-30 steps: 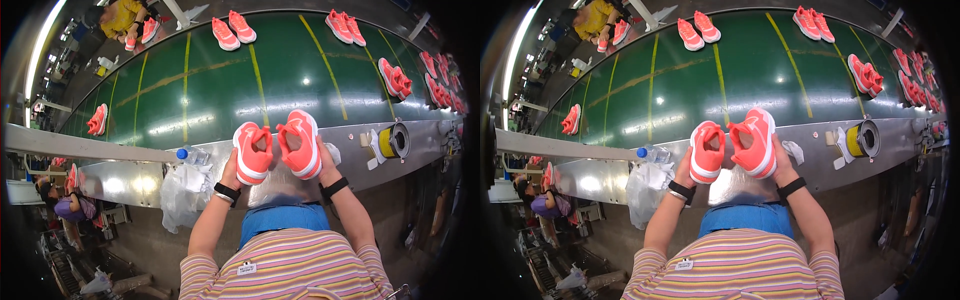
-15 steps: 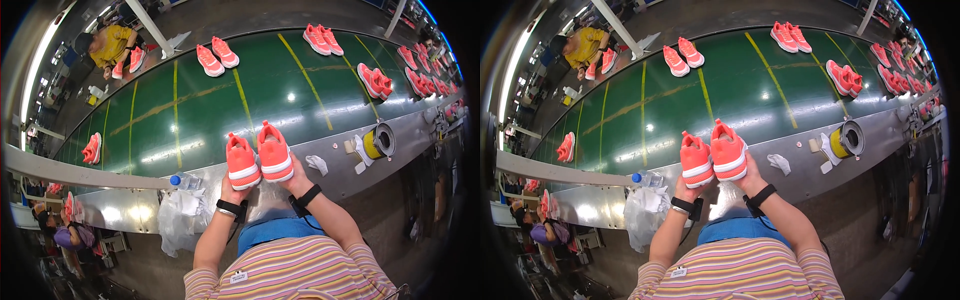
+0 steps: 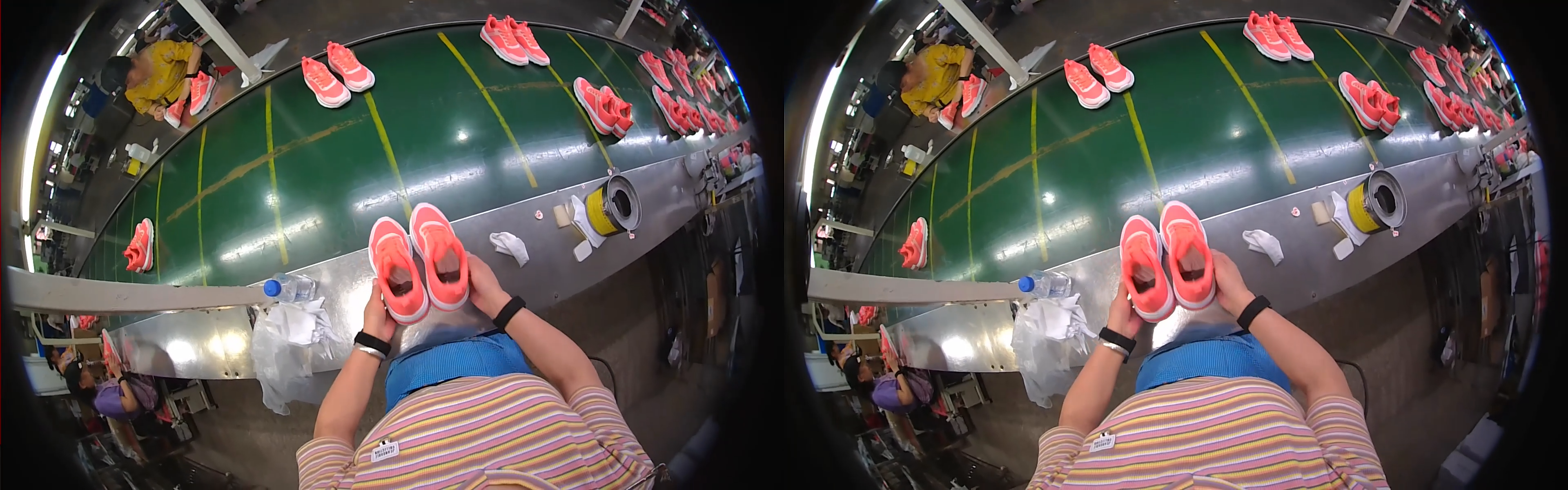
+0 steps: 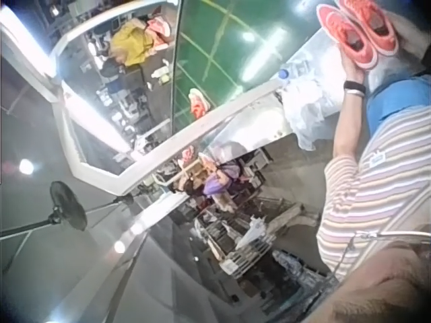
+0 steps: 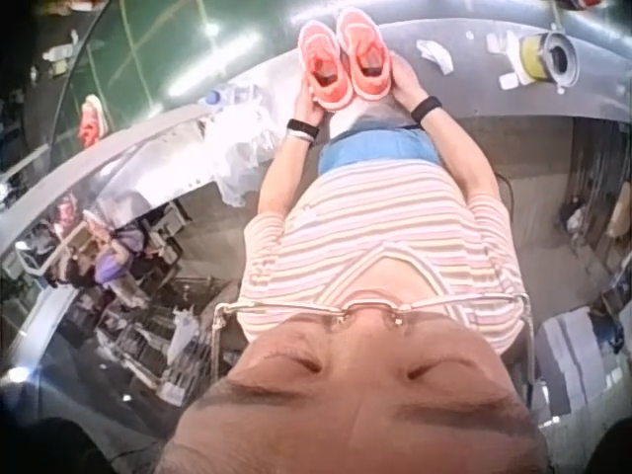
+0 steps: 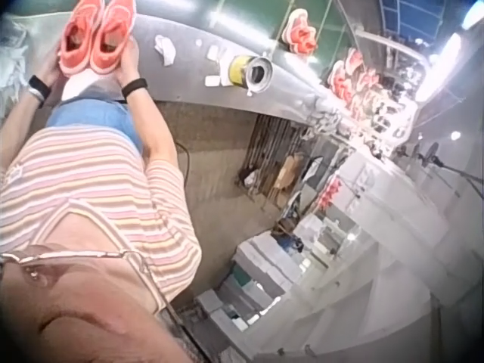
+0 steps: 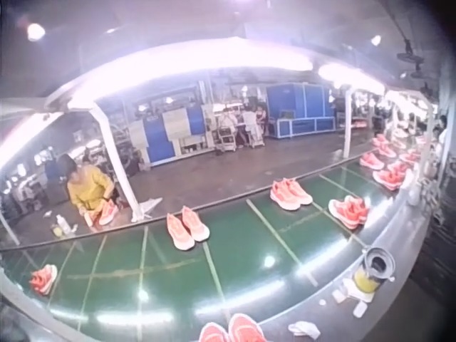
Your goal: Inspecting and cleaning finished shoes on an assembly line.
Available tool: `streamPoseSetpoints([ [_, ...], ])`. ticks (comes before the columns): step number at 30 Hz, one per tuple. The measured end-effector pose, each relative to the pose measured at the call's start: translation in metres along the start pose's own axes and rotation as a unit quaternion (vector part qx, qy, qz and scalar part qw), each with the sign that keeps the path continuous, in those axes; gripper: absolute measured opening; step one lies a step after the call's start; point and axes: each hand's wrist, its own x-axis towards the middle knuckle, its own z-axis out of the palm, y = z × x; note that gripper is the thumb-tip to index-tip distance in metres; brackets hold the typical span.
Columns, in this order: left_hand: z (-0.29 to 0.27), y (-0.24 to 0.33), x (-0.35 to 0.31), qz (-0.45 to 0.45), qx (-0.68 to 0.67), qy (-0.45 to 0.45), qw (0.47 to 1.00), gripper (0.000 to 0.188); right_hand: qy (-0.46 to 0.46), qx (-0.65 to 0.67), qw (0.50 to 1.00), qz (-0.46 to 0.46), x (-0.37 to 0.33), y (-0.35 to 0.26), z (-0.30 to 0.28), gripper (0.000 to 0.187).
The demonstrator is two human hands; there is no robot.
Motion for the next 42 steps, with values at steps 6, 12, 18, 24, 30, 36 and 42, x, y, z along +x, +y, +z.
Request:
streamPoseSetpoints([
  [6, -0.016, -0.020, -0.004, 0.168, 0.292, -0.082, 0.938, 0.051, 0.017, -0.256, 0.961, -0.104, -0.024, 0.021, -0.002, 0.066],
  [12, -0.053, -0.004, 0.004, -0.004, 0.104, -0.066, 0.992, 0.038, -0.019, -0.032, 0.999, -0.004, -0.030, 0.001, -0.013, 0.045],
  [18, -0.047, 0.002, -0.012, -0.048, 0.035, -0.067, 0.996, 0.037, -0.043, 0.064, 0.997, 0.017, -0.033, 0.005, -0.031, 0.039],
  [24, -0.041, 0.002, -0.019, -0.040, 0.043, -0.109, 0.992, 0.047, -0.092, 0.091, 0.992, 0.012, -0.036, 0.010, -0.042, 0.044],
  [30, -0.050, -0.007, -0.015, -0.026, 0.053, -0.141, 0.988, 0.055, -0.114, 0.075, 0.991, -0.013, -0.048, 0.008, -0.038, 0.049],
  [36, -0.060, -0.008, -0.015, -0.021, 0.094, -0.123, 0.988, 0.044, -0.113, 0.037, 0.993, 0.025, -0.055, 0.005, -0.041, 0.058],
  [42, -0.074, -0.009, -0.011, -0.036, 0.091, -0.105, 0.990, 0.047, -0.084, 0.049, 0.995, 0.031, -0.060, 0.004, -0.035, 0.055],
])
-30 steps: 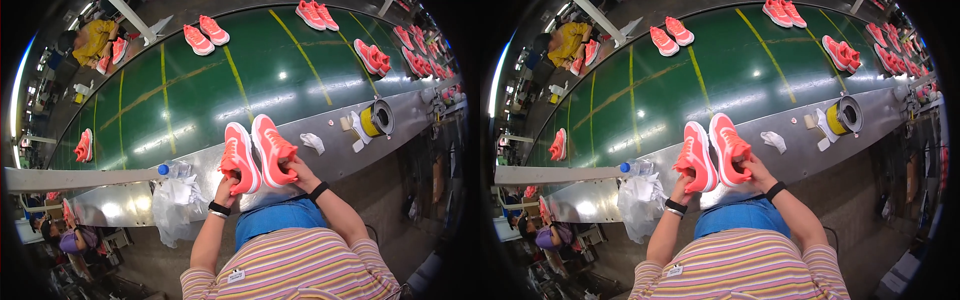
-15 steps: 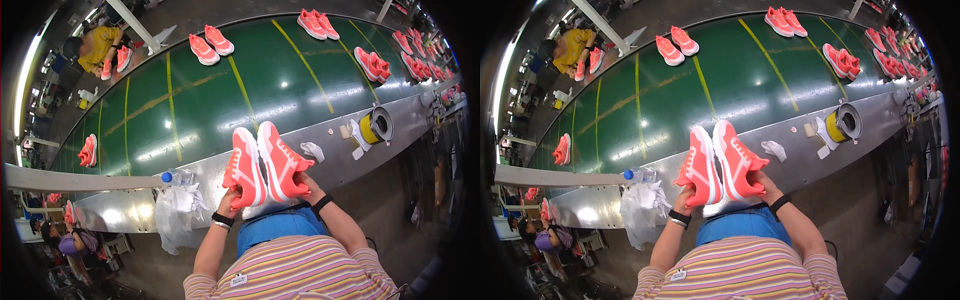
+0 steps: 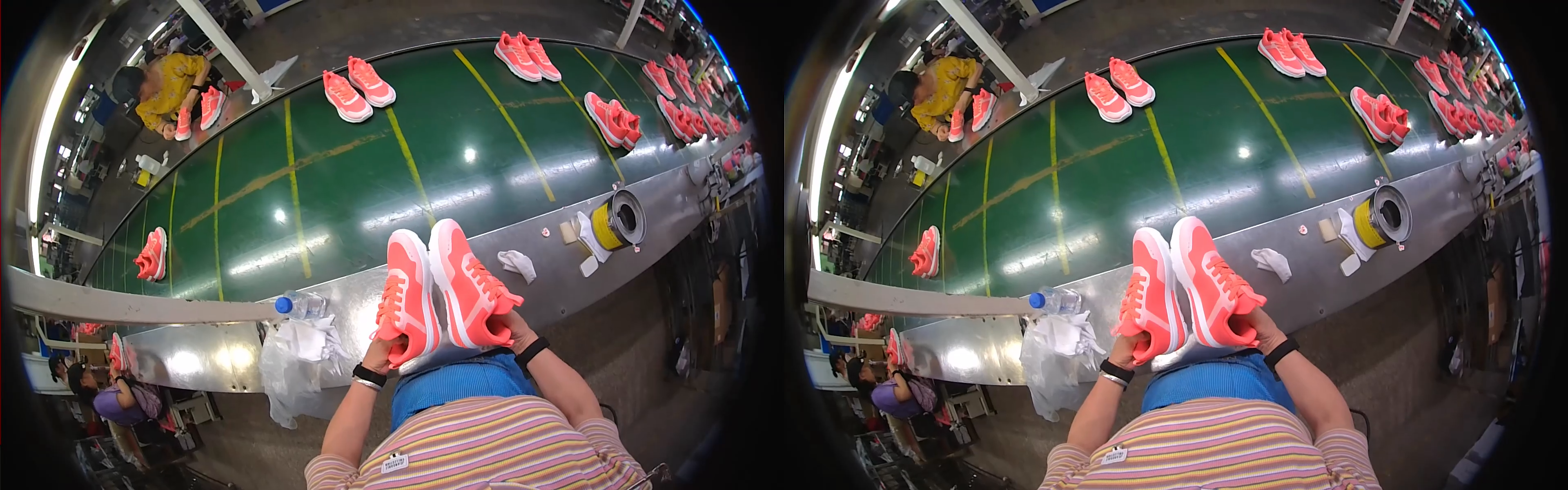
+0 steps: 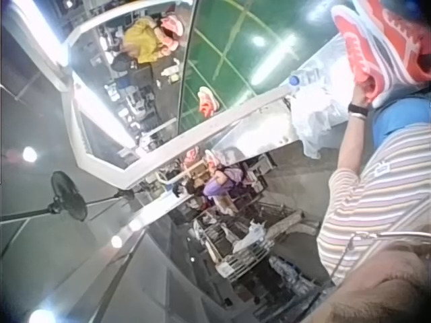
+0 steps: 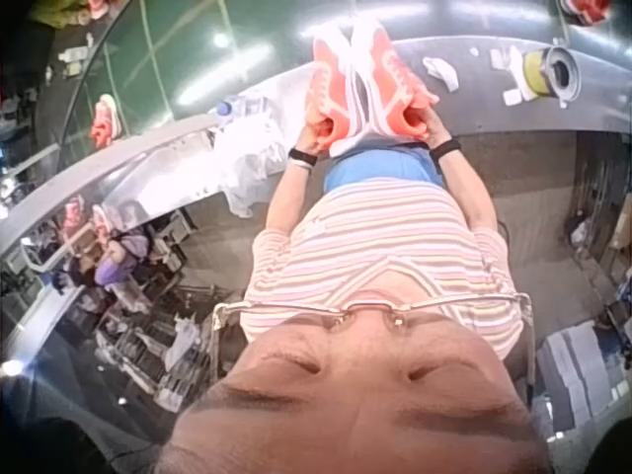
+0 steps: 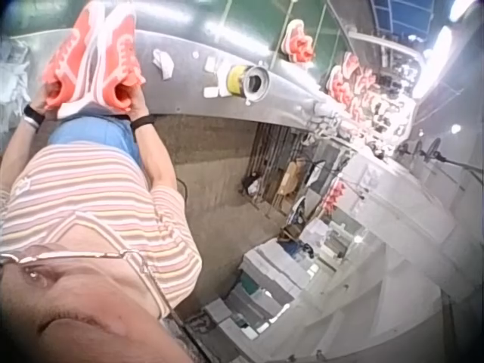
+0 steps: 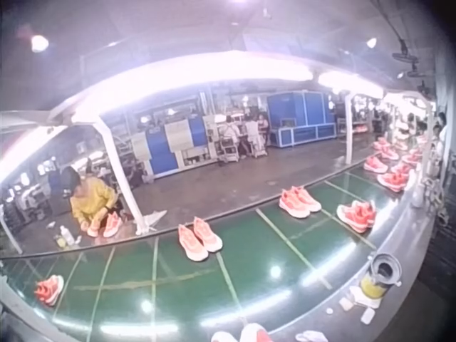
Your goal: Inspecting and cleaning finished shoes on an assembly line.
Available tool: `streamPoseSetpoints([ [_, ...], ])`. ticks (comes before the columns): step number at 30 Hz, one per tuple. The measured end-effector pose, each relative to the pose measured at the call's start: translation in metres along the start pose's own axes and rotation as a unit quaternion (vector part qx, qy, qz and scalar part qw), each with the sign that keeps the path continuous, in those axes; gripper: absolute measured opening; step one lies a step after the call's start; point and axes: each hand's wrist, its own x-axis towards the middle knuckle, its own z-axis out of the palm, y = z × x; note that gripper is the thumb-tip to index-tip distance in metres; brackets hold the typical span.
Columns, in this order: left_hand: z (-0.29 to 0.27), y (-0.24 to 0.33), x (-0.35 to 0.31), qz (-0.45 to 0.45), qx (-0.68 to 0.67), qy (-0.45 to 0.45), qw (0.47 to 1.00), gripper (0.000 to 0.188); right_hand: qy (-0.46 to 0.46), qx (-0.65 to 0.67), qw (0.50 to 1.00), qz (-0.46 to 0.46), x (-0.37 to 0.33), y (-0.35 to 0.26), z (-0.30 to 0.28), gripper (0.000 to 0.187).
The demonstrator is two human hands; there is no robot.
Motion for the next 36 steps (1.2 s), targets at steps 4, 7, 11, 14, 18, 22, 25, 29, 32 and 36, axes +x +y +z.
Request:
streamPoseSetpoints([
  [4, -0.006, -0.003, 0.003, 0.018, 0.007, -0.006, 1.000, 0.044, 0.013, -0.069, 0.995, -0.068, 0.005, 0.004, -0.002, 0.044],
  [7, 0.005, -0.002, -0.001, 0.102, 0.090, -0.008, 0.991, 0.048, 0.036, -0.108, 0.990, -0.087, 0.000, -0.006, 0.017, 0.044],
  [11, -0.002, -0.010, 0.004, 0.233, 0.187, -0.034, 0.954, 0.068, 0.043, -0.188, 0.967, -0.164, -0.005, -0.004, 0.029, 0.057],
  [14, -0.004, -0.008, 0.003, 0.299, 0.320, 0.008, 0.899, 0.075, 0.047, -0.250, 0.943, -0.215, -0.007, -0.001, 0.030, 0.057],
  [18, 0.006, 0.003, -0.011, 0.376, 0.469, 0.059, 0.797, 0.076, 0.061, -0.296, 0.913, -0.272, -0.012, 0.008, 0.020, 0.047],
  [22, 0.001, 0.010, -0.013, 0.421, 0.515, 0.090, 0.741, 0.071, 0.083, -0.367, 0.858, -0.349, -0.013, 0.014, 0.012, 0.048],
  [25, -0.010, 0.011, -0.006, 0.449, 0.512, 0.092, 0.727, 0.061, 0.091, -0.427, 0.807, -0.398, -0.014, 0.009, 0.015, 0.048],
  [29, -0.018, 0.014, 0.000, 0.250, 0.017, 0.008, 0.968, 0.050, 0.101, -0.553, 0.700, -0.440, -0.023, -0.011, 0.029, 0.048],
  [32, -0.020, 0.024, -0.001, 0.288, 0.070, 0.021, 0.955, 0.046, 0.093, -0.572, 0.677, -0.455, -0.027, -0.021, 0.038, 0.049],
  [36, -0.049, 0.028, 0.013, 0.196, 0.304, -0.099, 0.927, 0.043, -0.015, -0.386, 0.890, -0.244, -0.031, -0.038, 0.057, 0.043],
])
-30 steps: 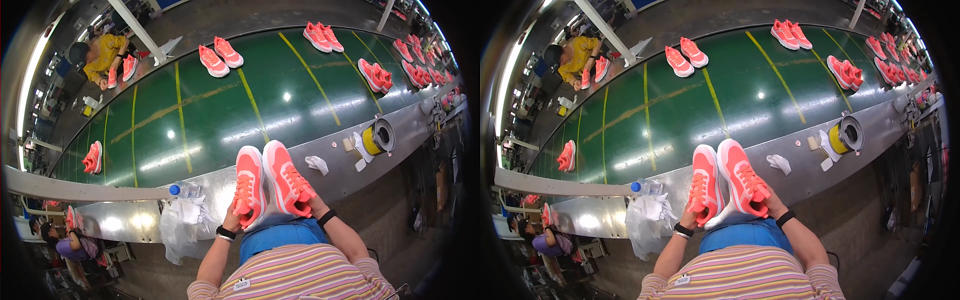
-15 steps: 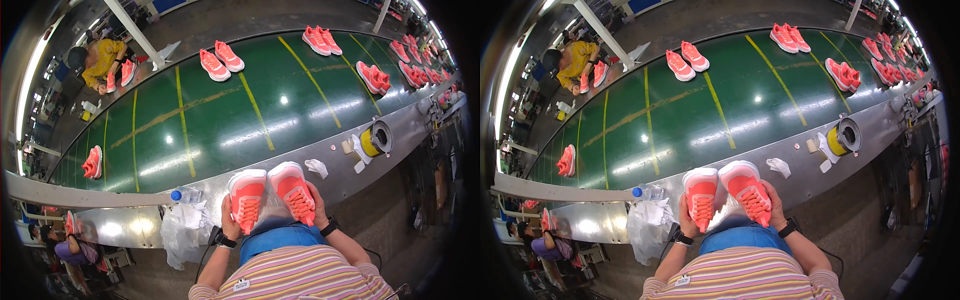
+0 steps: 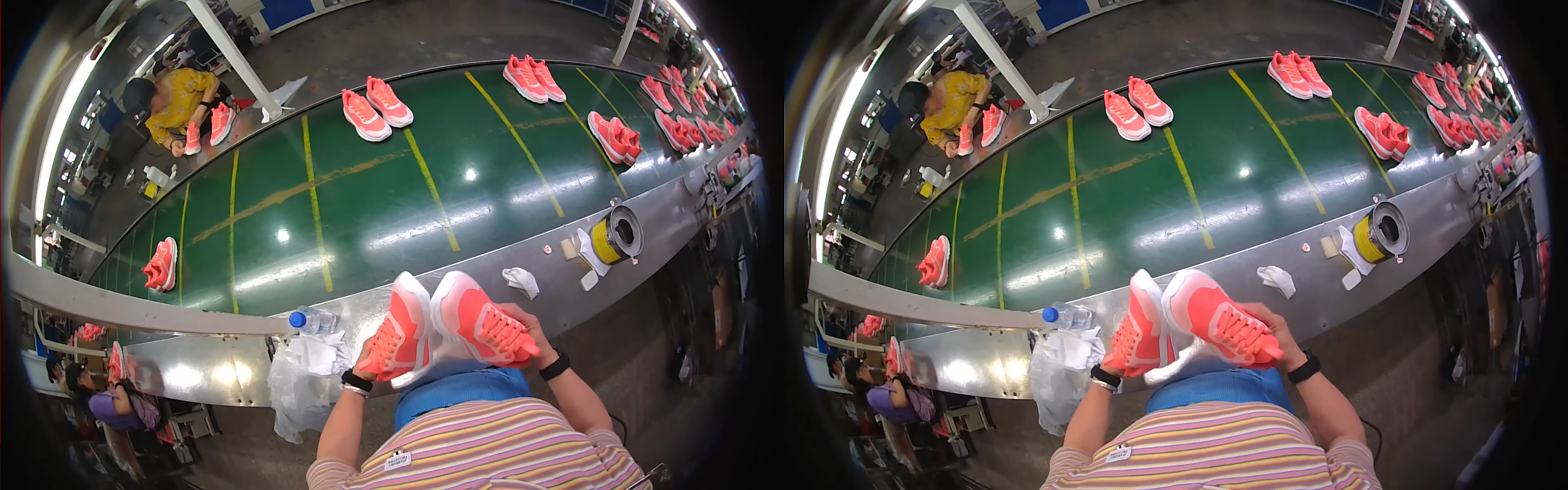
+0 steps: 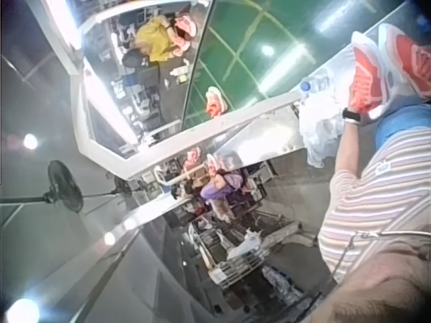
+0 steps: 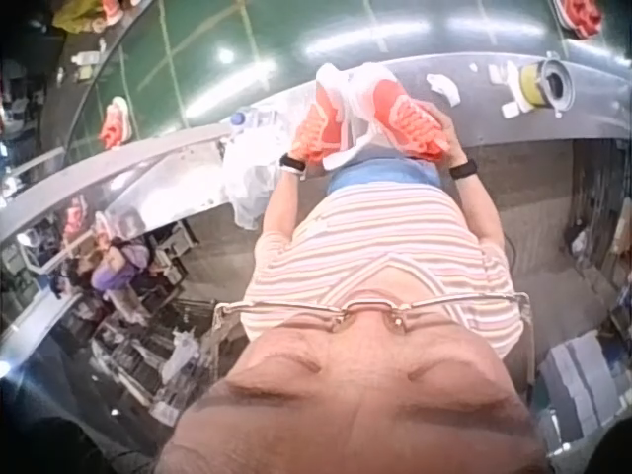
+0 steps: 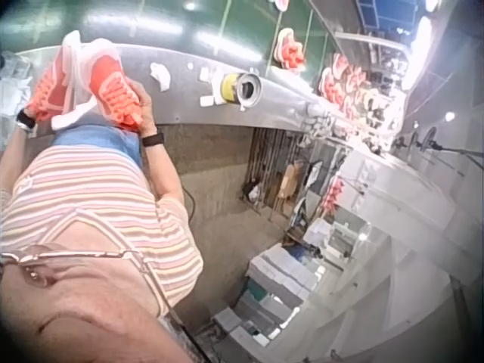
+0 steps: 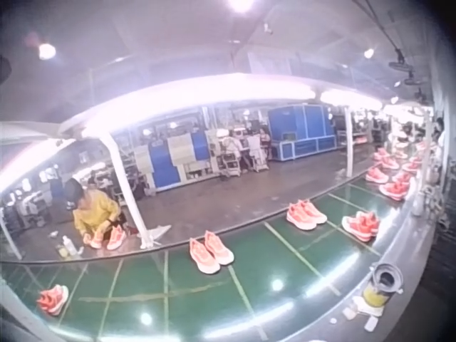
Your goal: Inspecting and cleaning finished shoes on an assembly line.
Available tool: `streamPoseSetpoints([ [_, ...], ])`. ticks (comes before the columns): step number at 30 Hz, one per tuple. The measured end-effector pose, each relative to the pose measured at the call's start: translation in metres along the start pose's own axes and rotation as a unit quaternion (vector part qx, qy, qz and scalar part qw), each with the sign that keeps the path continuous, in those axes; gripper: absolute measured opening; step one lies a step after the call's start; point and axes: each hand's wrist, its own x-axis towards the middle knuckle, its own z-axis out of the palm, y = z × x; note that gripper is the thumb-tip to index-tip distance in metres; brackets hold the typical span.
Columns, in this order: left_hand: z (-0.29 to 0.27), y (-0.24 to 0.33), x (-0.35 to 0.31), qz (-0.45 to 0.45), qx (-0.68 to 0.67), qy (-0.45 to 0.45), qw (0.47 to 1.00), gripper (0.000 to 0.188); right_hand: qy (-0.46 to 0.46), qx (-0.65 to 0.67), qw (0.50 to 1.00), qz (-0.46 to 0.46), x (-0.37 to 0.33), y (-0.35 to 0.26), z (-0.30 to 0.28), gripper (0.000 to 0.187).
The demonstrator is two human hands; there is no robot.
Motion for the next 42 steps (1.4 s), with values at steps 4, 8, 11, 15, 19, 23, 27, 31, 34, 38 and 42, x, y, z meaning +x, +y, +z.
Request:
streamPoseSetpoints([
  [4, -0.008, -0.018, 0.007, 0.064, 0.197, -0.113, 0.972, 0.045, -0.140, 0.047, 0.981, 0.129, 0.012, 0.008, -0.008, 0.035],
  [8, 0.017, -0.017, -0.002, 0.001, -0.016, -0.109, 0.994, 0.047, -0.201, 0.145, 0.944, 0.216, 0.009, 0.050, -0.022, 0.038],
  [11, 0.031, -0.011, 0.015, -0.030, -0.170, -0.104, 0.979, 0.049, -0.148, 0.266, 0.911, 0.279, 0.006, 0.084, -0.028, 0.041],
  [15, 0.040, -0.012, 0.025, -0.071, -0.325, -0.098, 0.938, 0.052, -0.085, 0.391, 0.863, 0.307, 0.007, 0.074, -0.005, 0.049],
  [19, 0.054, -0.014, 0.022, -0.087, -0.483, -0.125, 0.862, 0.046, -0.057, 0.507, 0.816, 0.272, 0.004, 0.075, 0.011, 0.052],
  [23, 0.065, -0.013, 0.020, -0.063, -0.330, -0.078, 0.939, 0.045, -0.036, 0.468, 0.847, 0.249, 0.003, 0.077, 0.016, 0.050],
  [27, 0.072, -0.013, 0.020, -0.110, -0.372, -0.069, 0.919, 0.046, -0.021, 0.424, 0.873, 0.239, 0.004, 0.075, 0.018, 0.048],
  [31, 0.078, -0.011, 0.021, -0.156, -0.415, -0.045, 0.895, 0.047, -0.015, 0.381, 0.893, 0.240, 0.006, 0.071, 0.021, 0.046],
  [34, 0.081, -0.011, 0.019, -0.182, -0.445, -0.033, 0.876, 0.048, 0.010, 0.353, 0.905, 0.235, 0.010, 0.066, 0.027, 0.042],
  [38, 0.082, -0.009, 0.018, -0.207, -0.481, -0.029, 0.851, 0.049, 0.023, 0.377, 0.887, 0.266, 0.004, 0.083, 0.023, 0.040],
  [42, 0.075, -0.008, 0.013, -0.204, -0.519, -0.028, 0.830, 0.044, 0.045, 0.403, 0.868, 0.285, -0.001, 0.108, 0.011, 0.036],
])
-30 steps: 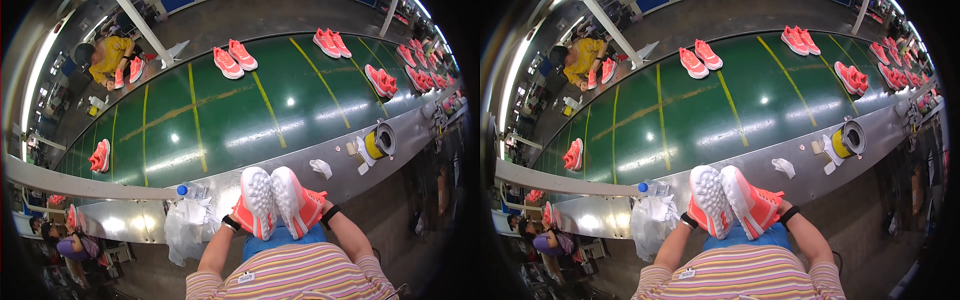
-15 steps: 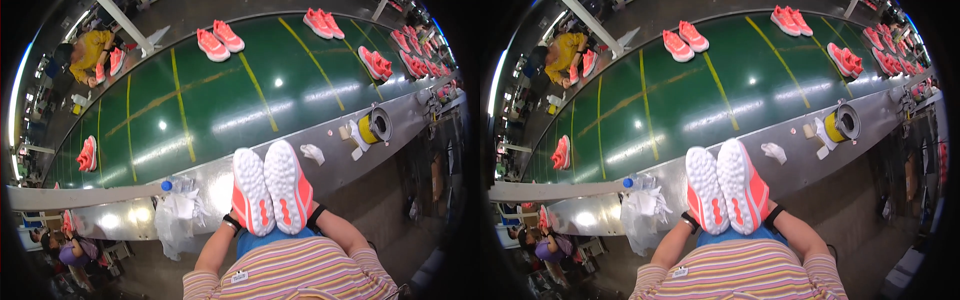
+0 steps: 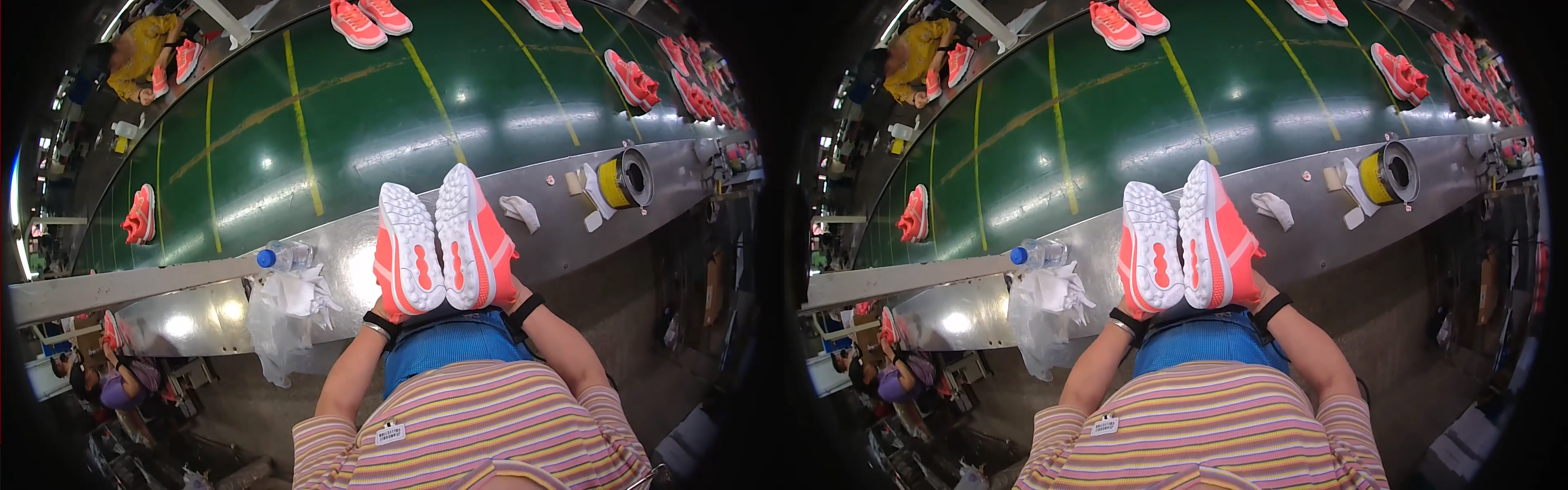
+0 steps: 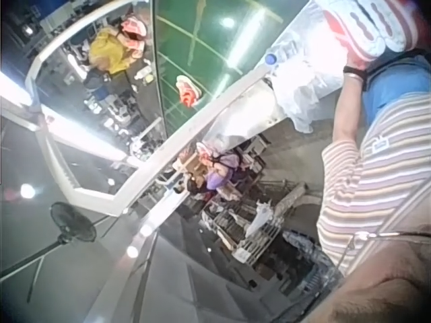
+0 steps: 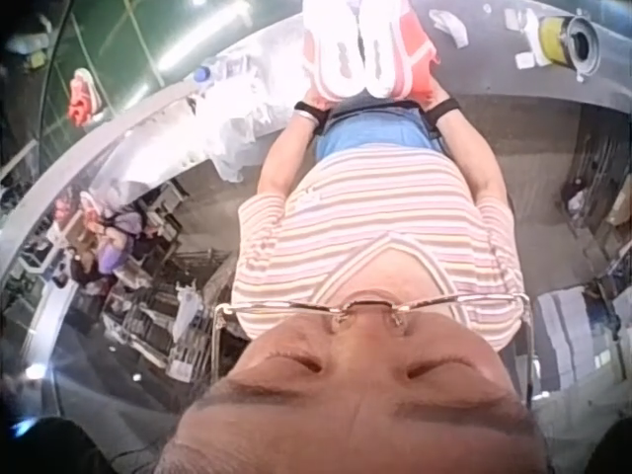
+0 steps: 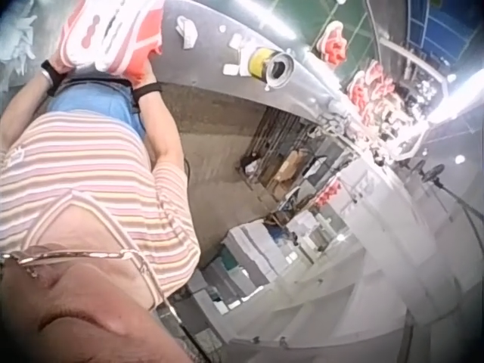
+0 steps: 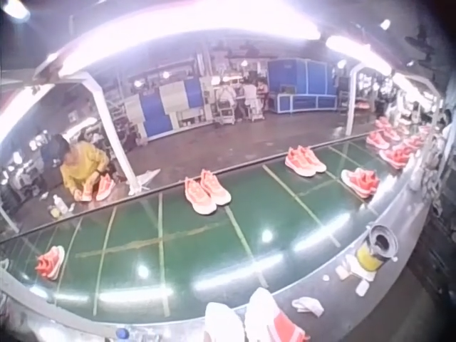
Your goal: Inspecting and cleaning finished shoes on an assembly line.
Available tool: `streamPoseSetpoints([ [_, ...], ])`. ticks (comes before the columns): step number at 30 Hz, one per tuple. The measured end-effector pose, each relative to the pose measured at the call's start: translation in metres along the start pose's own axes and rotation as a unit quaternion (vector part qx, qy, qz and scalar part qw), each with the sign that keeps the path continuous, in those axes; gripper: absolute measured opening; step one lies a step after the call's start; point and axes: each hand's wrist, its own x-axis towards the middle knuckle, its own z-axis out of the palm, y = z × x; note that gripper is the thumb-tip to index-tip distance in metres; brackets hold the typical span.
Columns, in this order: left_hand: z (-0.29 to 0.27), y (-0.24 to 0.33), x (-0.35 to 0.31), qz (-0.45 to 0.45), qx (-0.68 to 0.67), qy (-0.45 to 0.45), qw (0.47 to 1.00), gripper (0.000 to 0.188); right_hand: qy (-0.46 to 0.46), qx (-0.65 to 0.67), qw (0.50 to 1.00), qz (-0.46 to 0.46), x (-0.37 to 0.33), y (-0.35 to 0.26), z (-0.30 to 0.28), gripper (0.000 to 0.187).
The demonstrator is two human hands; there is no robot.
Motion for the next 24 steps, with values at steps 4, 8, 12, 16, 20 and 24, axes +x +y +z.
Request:
streamPoseSetpoints([
  [4, -0.021, 0.018, -0.015, 0.036, 0.116, 0.054, 0.991, 0.038, 0.019, 0.035, 0.999, 0.003, 0.006, -0.003, -0.019, 0.033],
  [8, -0.028, 0.032, -0.026, 0.070, 0.203, 0.096, 0.972, 0.035, 0.053, 0.033, 0.998, -0.004, -0.003, -0.023, 0.006, 0.026],
  [12, -0.004, 0.032, -0.019, 0.126, 0.305, 0.227, 0.916, 0.023, 0.105, -0.178, 0.972, -0.116, 0.007, -0.028, 0.013, 0.032],
  [16, -0.001, 0.008, 0.010, 0.203, 0.713, 0.232, 0.630, 0.028, 0.160, -0.643, 0.710, -0.238, 0.029, -0.017, 0.017, 0.050],
  [20, -0.004, 0.002, 0.018, 0.174, 0.708, 0.222, 0.647, 0.042, 0.175, -0.680, 0.600, -0.384, -0.010, -0.019, 0.046, 0.050],
  [24, -0.011, -0.006, 0.007, 0.217, 0.679, 0.146, 0.686, 0.044, -0.006, -0.793, 0.541, -0.279, -0.043, -0.011, 0.075, 0.040],
])
